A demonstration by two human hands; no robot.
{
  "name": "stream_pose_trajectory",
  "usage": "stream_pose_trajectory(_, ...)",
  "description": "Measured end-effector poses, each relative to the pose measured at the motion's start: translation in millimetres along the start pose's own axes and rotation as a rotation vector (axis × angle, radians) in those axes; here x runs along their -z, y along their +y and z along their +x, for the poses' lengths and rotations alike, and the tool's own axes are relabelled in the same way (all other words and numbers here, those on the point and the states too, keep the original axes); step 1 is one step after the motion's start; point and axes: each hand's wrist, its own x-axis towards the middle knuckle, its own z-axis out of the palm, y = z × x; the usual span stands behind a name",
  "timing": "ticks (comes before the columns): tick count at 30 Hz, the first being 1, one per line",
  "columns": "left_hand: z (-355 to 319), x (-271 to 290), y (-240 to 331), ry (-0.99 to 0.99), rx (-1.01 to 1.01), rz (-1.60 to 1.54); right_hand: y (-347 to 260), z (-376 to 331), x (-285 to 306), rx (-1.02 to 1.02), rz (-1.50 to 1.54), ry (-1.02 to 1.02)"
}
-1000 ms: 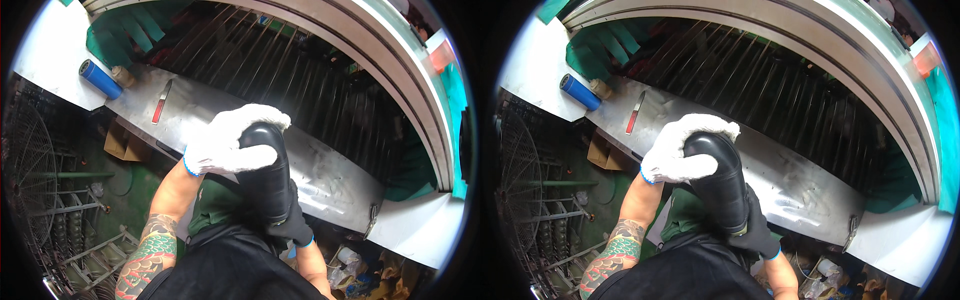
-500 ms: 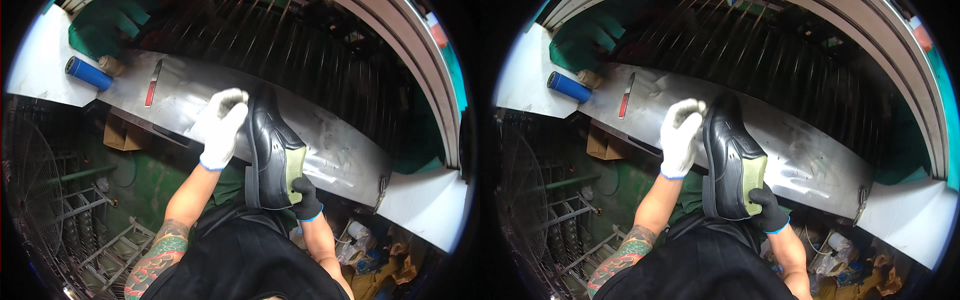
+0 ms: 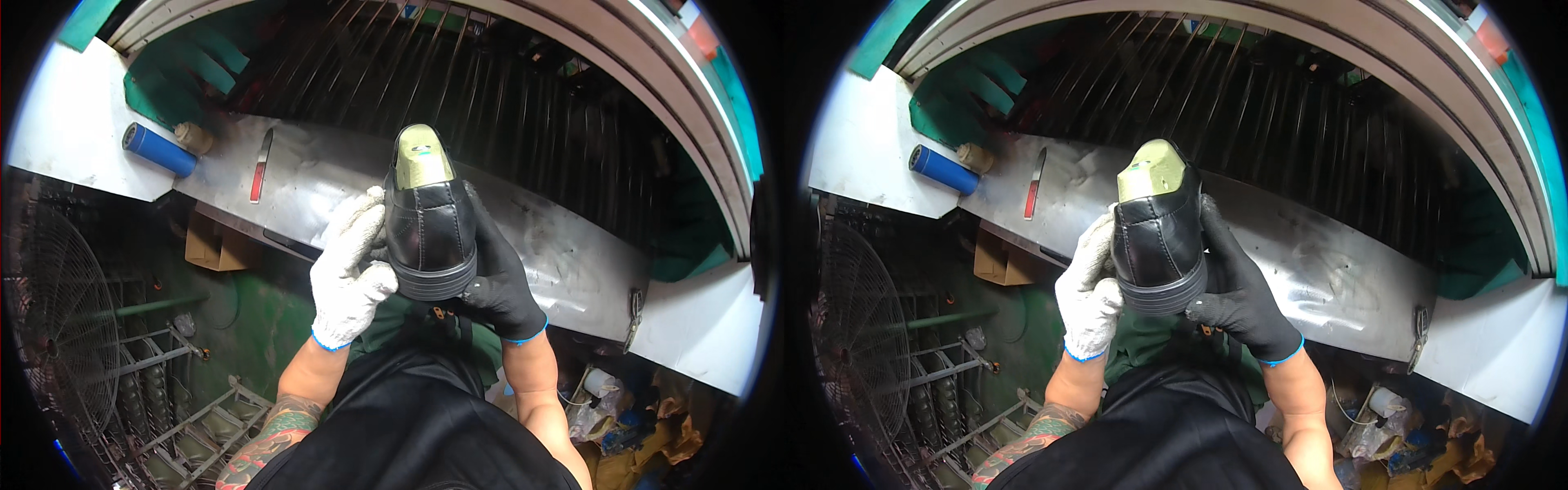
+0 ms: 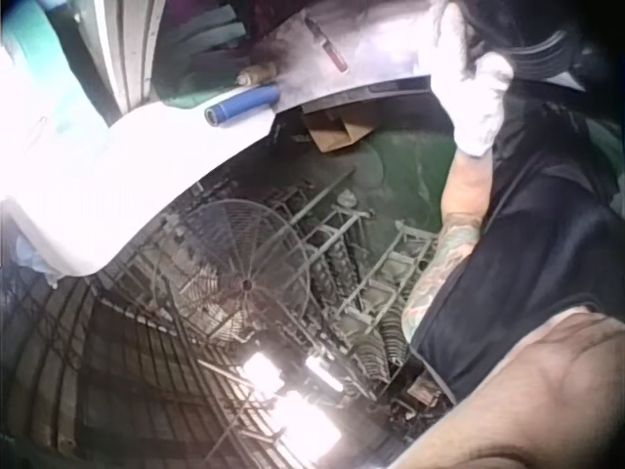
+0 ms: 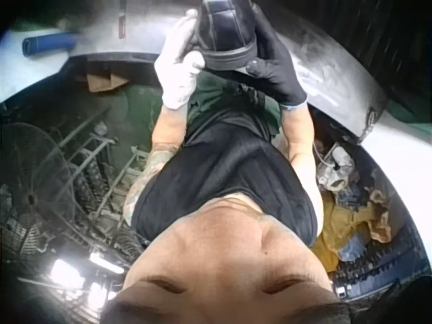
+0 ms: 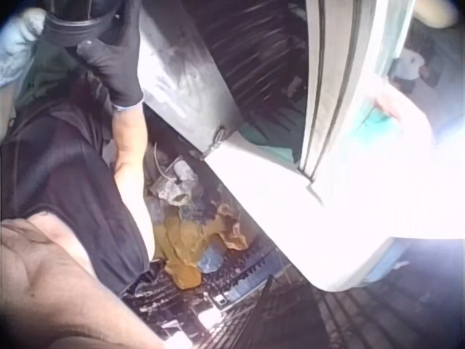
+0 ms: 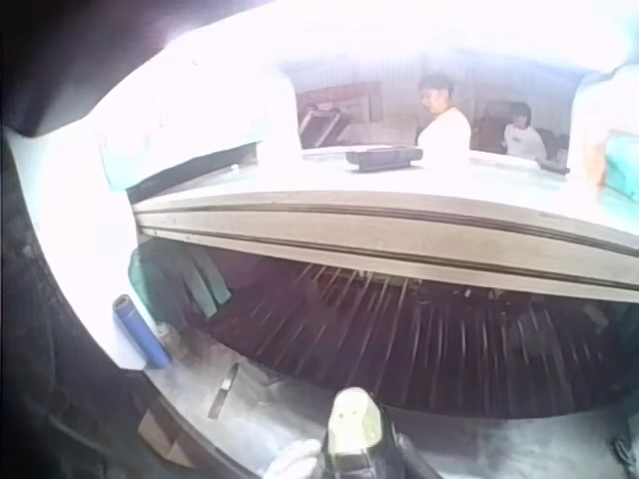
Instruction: The person polishes a black leather shoe using a white cloth and a shoe tree. They repeatedly rub the shoe's surface, rotate it to access different angles, and place it on a metal workbench. The person handles the shoe and a shoe tree throughout the process.
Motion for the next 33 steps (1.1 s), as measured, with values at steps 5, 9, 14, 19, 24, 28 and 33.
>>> stream_pose_trajectory(5,2.8,9.2,-0.5,-0.040,0.001,-0.039,2.1,-0.4,8.4,-0.055,-0.142,0.040)
stream_pose_trajectory(9,9.9,12.4,-13.1,-0.287,-0.248,0.021,5.9,-38.0,35.6,-0.314,0.128,0.097)
stream_pose_trajectory(14,19.8,11.3,-37.1,-0.444,-0.034,-0.046,-4.2,-58.3,61.9,-0.468,0.140,0.329)
stream_pose_trajectory(19,41.4,42.9,-81.7,0.013,-0.234,0.596,-27.3,11.5,92.5,-0.444,-0.181,0.278)
stream_pose_trajectory(24,52.1,62.4,-105.9,0.084,-0.352,0.756,-70.3,180.9,164.5,0.299,-1.470,0.003)
stream_pose_trajectory(28,58.5,61.3,-107.3,0.087,-0.304,0.754,-83.1,352.1,281.5,0.422,-1.750,-0.031)
stream_pose_trajectory(33,61.0,65.8,-101.9,0.051,-0.247,0.772,-75.0,420.3,310.9,0.451,-2.093,0.177)
